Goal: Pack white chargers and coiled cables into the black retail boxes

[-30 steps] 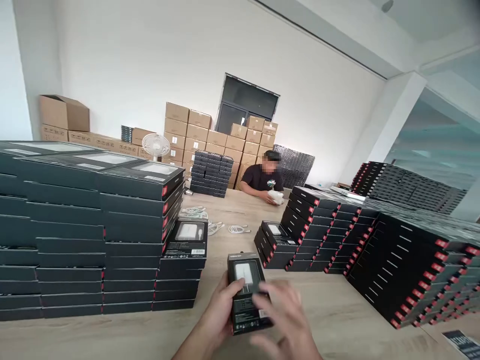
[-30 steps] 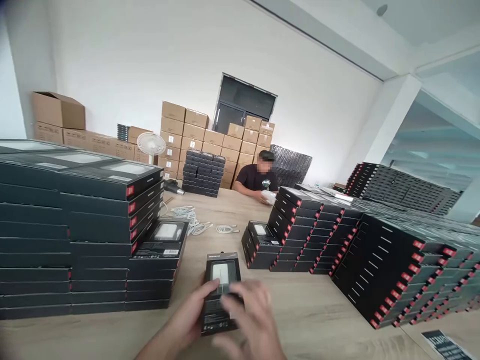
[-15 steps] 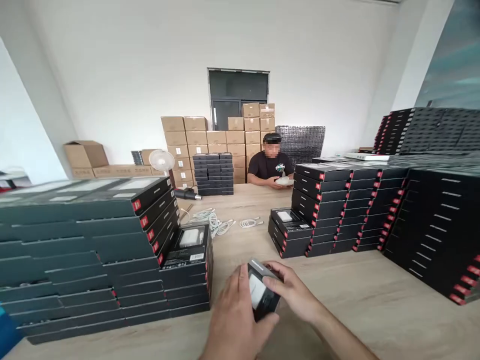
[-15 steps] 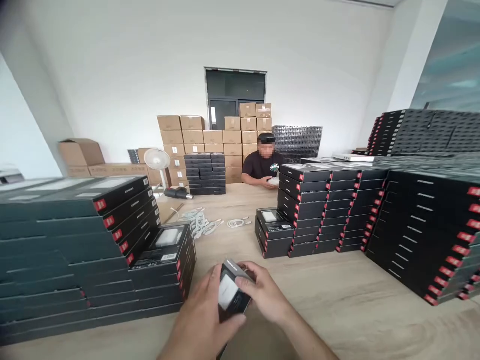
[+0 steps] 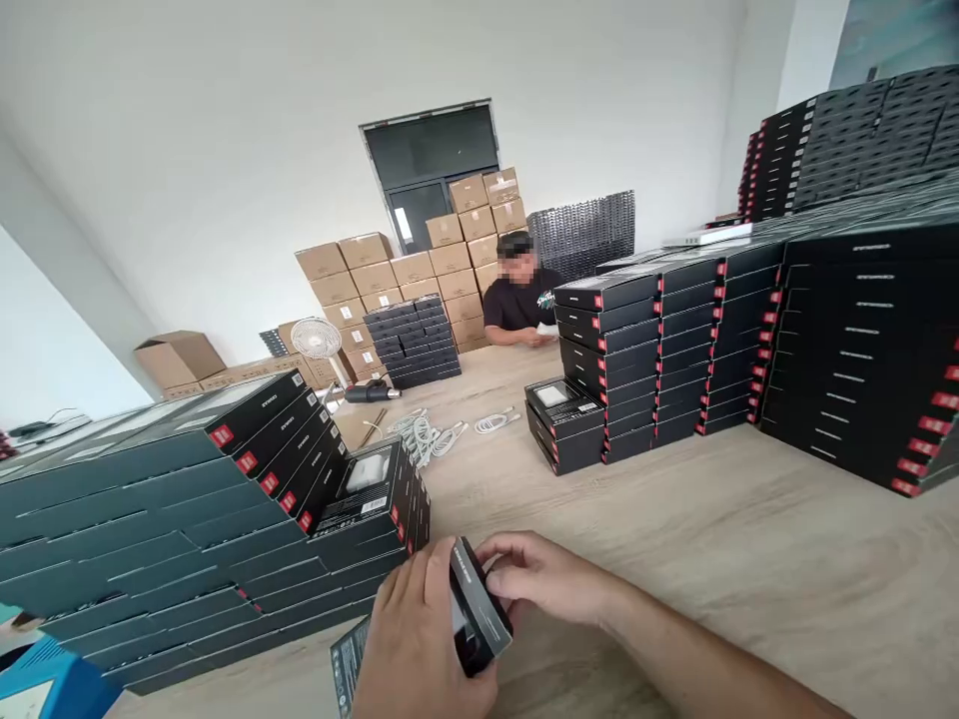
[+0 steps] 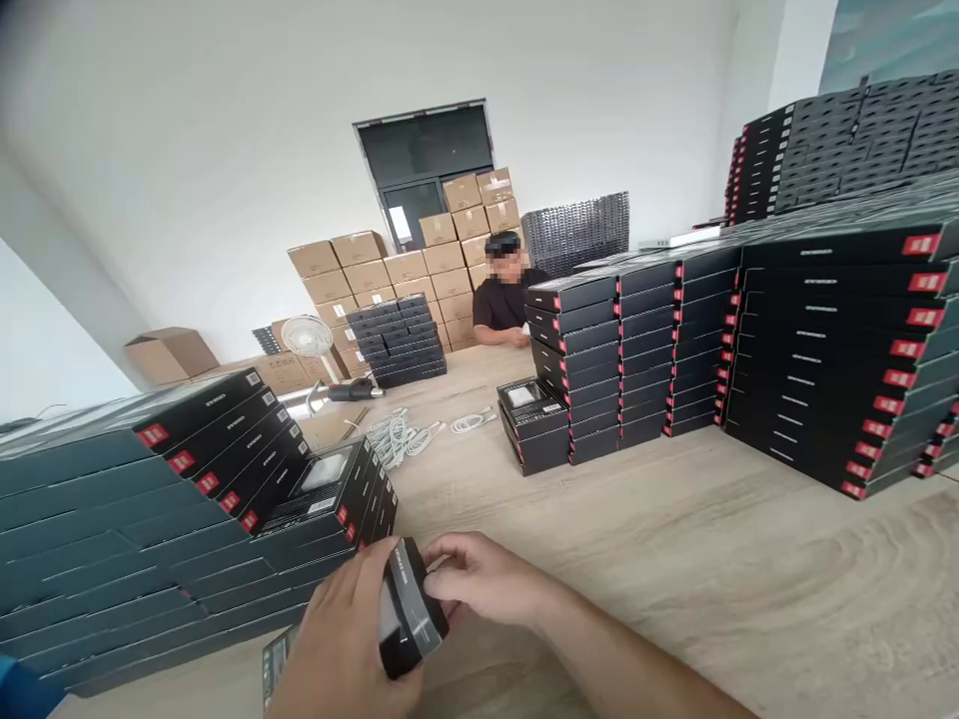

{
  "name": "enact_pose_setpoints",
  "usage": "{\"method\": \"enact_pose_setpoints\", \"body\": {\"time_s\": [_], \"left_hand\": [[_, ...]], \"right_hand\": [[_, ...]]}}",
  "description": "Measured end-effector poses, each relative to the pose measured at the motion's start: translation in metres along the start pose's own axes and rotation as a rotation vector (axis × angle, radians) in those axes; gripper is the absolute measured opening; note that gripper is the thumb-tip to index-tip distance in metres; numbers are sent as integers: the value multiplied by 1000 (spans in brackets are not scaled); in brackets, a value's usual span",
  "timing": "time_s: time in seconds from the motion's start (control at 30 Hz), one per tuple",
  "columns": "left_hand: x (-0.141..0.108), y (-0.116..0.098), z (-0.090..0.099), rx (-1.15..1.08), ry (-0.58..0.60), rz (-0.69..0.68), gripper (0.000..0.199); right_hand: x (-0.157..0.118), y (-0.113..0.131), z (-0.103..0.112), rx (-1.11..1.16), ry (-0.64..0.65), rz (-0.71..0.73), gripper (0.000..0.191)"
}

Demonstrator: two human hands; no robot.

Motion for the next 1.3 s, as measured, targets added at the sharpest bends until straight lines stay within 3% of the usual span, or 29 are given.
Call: {"method": "enact_pose_setpoints", "body": {"time_s": [0.2,0.3,0.47,0.57,0.67,0.77,0.83,0.9,0.97,1.07,1.17,1.3], "left_hand": [[4,-10,10,-21,0,-148,82],[3,-12,6,-31,-4,-161,82],[3,-14,-1,-63,-2,-114,85],[4,-12,1,-112,58,-40,81],[4,-6,2,-115,88,64,76],[1,2,0,9,15,127,73],[-2,4,-2,102,-40,127,75],[-2,3,-4,177,-86,111,77],[-1,2,-4,234,-128,109,80],[0,0,-5,274,-147,114,81],[-1,0,-10,249,-116,94,84],[-3,-5,-13,203,-126,84,88]], "right_hand": [[0,-2,-1,24,80,-3,34],[2,-5,-2,-18,41,19,33],[5,-6,-5,-91,-110,128,19],[3,-4,-2,-94,-238,151,9],[3,0,5,-125,-280,186,20],[0,7,17,-347,-400,407,46],[-3,10,18,-613,-425,578,43],[-5,11,14,-819,-354,652,36],[-8,13,9,-879,-348,643,33],[-16,21,4,-843,-460,645,24],[-17,24,-4,-927,-384,662,17],[-7,11,3,-937,-368,496,25]]}}
Point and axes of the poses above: each hand's wrist, its own x-axis towards the middle knuckle, its own z-axis out of the back of the hand, y = z × x, the point moved 3 cm from there along x, towards the middle knuckle, and after that the axes turned 1 degree about x, right-handed, at the moved point
